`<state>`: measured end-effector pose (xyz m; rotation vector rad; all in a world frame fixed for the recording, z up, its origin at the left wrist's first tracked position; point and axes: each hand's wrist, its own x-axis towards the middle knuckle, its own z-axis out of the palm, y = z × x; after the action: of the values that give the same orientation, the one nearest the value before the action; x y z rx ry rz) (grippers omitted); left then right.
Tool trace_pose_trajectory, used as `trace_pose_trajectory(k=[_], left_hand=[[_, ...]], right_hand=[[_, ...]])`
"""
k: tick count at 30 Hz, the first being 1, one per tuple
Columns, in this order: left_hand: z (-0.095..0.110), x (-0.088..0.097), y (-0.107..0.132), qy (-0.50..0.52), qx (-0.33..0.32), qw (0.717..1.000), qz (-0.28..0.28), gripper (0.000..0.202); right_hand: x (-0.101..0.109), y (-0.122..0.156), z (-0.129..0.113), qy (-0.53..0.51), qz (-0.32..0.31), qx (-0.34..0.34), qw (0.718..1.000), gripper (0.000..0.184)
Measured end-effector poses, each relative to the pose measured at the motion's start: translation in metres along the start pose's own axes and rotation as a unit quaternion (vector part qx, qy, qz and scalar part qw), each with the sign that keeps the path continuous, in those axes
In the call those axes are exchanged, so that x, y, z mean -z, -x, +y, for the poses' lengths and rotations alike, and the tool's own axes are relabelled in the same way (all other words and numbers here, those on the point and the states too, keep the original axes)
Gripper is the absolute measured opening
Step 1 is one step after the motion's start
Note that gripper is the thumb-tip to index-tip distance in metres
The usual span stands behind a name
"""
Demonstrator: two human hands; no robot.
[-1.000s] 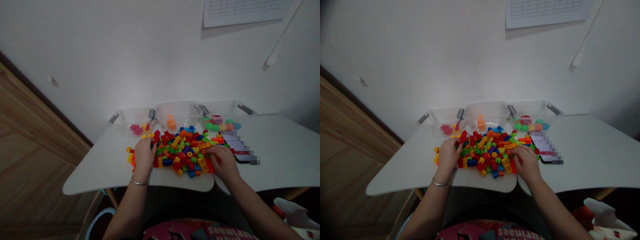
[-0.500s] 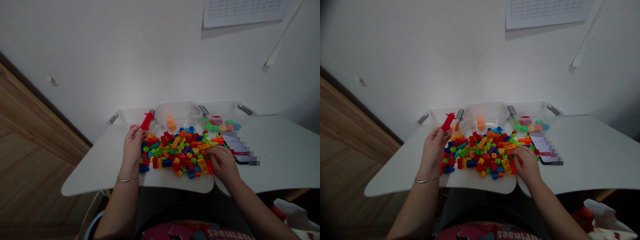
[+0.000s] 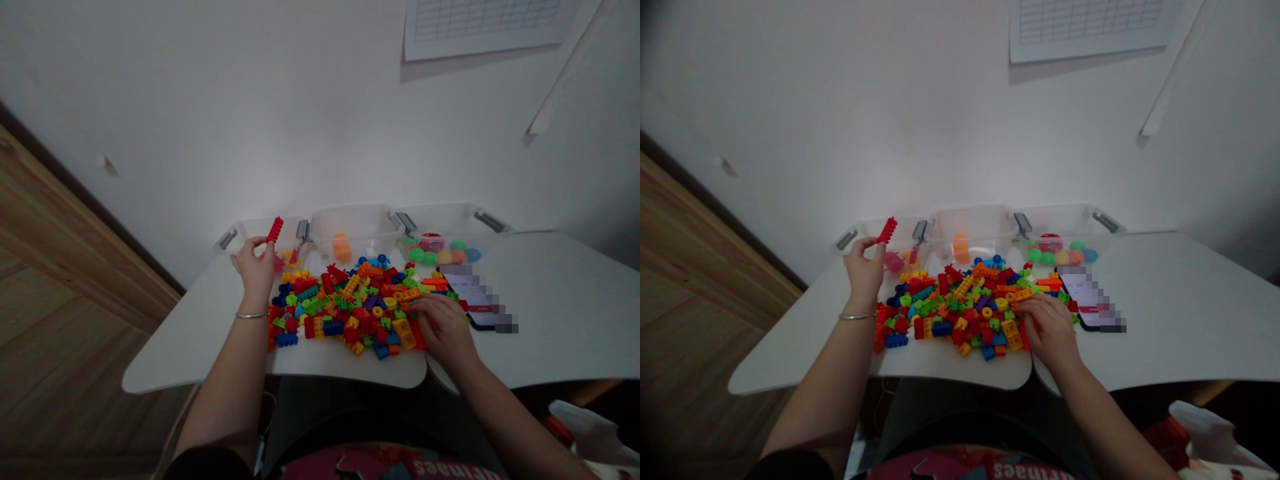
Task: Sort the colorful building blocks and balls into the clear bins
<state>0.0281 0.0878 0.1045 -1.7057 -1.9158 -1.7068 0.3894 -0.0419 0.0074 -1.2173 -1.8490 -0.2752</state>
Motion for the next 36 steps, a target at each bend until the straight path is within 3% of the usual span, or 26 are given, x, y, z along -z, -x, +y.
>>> trace_pose_trajectory(k=[5,10,15,25,31,36], left_hand=[[-0.005,-0.011,-0.002,-0.080,-0.028,0.994,-0.069,0.016],[-0.007,-0.015,-0.006,-0.128,-0.039,0.988,-0.081,0.023],[-0.010,-0.016,-0.005,-0.134,-0.072,0.982,-0.108,0.035],[-0.016,-0.013,0.001,-0.133,-0.129,0.970,-0.155,0.031],[0.000,-0.001,0.001,-0.104,-0.152,0.966,-0.181,0.033],[0.024,0.009,0.026,-0.085,-0.206,0.954,-0.200,0.033]], right_hand=[[0.000,0.000,-0.001,-0.002,-0.006,-0.014,1.000,0.017],[0.000,0.000,-0.001,-0.008,-0.009,-0.018,1.000,0.018],[0.000,-0.001,-0.001,-0.004,-0.005,-0.015,1.000,0.019],[0.000,-0.001,0.000,-0.005,-0.005,-0.005,1.000,0.018],[0.000,-0.001,0.000,-0.006,-0.001,-0.009,1.000,0.019],[-0.001,0.000,-0.001,-0.001,0.000,-0.012,1.000,0.019]])
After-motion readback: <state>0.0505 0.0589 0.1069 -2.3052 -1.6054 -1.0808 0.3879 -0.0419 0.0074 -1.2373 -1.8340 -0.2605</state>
